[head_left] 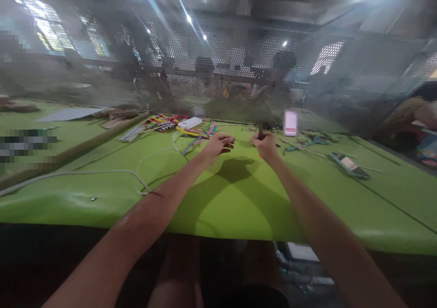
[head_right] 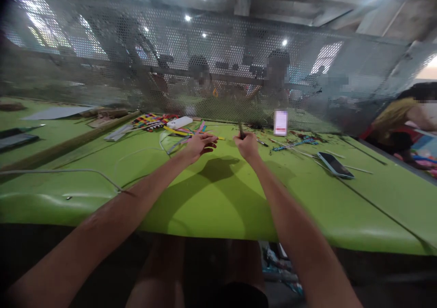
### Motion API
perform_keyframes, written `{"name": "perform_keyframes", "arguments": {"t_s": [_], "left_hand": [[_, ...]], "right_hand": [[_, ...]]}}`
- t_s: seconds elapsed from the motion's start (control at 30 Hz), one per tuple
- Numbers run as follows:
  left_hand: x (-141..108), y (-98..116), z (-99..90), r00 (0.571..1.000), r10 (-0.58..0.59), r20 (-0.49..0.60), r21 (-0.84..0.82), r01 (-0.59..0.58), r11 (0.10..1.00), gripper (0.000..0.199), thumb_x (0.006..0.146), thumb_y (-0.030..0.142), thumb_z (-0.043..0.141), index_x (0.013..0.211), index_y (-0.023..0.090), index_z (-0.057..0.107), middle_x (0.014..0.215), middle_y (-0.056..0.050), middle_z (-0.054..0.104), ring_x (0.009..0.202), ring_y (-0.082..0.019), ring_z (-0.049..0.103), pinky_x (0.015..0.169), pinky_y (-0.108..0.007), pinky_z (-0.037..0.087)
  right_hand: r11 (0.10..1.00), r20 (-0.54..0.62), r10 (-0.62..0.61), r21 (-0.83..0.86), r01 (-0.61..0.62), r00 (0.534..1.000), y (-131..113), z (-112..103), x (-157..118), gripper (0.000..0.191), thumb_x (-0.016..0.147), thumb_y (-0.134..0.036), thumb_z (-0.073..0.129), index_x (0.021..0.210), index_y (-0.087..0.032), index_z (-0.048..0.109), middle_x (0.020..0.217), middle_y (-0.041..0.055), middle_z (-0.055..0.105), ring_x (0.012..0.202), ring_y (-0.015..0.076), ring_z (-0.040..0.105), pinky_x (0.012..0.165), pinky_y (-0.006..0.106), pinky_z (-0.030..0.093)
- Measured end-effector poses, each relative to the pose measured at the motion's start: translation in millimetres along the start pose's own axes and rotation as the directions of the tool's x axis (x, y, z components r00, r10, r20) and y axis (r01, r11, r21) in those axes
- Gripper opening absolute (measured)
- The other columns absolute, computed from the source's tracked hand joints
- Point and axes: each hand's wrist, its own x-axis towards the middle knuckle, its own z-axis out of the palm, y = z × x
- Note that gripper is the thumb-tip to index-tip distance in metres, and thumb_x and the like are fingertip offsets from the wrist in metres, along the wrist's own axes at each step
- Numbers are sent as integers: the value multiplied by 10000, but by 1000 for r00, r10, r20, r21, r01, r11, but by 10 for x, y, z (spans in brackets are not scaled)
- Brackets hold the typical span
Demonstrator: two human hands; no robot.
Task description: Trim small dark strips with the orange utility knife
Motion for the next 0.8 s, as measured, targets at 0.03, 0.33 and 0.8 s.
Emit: {"name": "perform_keyframes", "arguments": {"t_s": [0.03, 0.33, 0.8], "left_hand": [[-15, 13, 18, 1000, -4, 7, -6, 4, 1000, 82, 874, 181, 740, 802, 147, 721, 789, -37, 713, 642, -92, 649, 607, -212, 513], [-130, 49, 191, 999, 8, 46, -17, -7, 1000, 78, 858, 109, 753, 782, 123, 747, 690, -11, 684, 571, -73, 621, 553, -194, 487], [-103, 34, 219, 996, 73, -44, 28, -71, 997, 153, 825, 27, 674, 731, 137, 726, 616, 8, 657, 530, -78, 597, 554, -211, 488]], "right_hand": [[996, 8, -21, -81, 22, 1000, -16, 23, -18, 288, 833, -262, 607, 612, -228, 424, 582, -13, 460, 590, 150, 463, 598, 286, 355], [802, 189, -76, -572, 173, 979, -171, 166, -194, 236, 921, -190, 541, 901, -147, 772, 916, 139, 765, 838, 251, 653, 697, 307, 372], [711, 237, -122, -657, 251, 964, -230, 134, -235, 201, 947, -180, 559, 912, -151, 754, 925, 154, 764, 832, 266, 654, 654, 328, 334]]}}
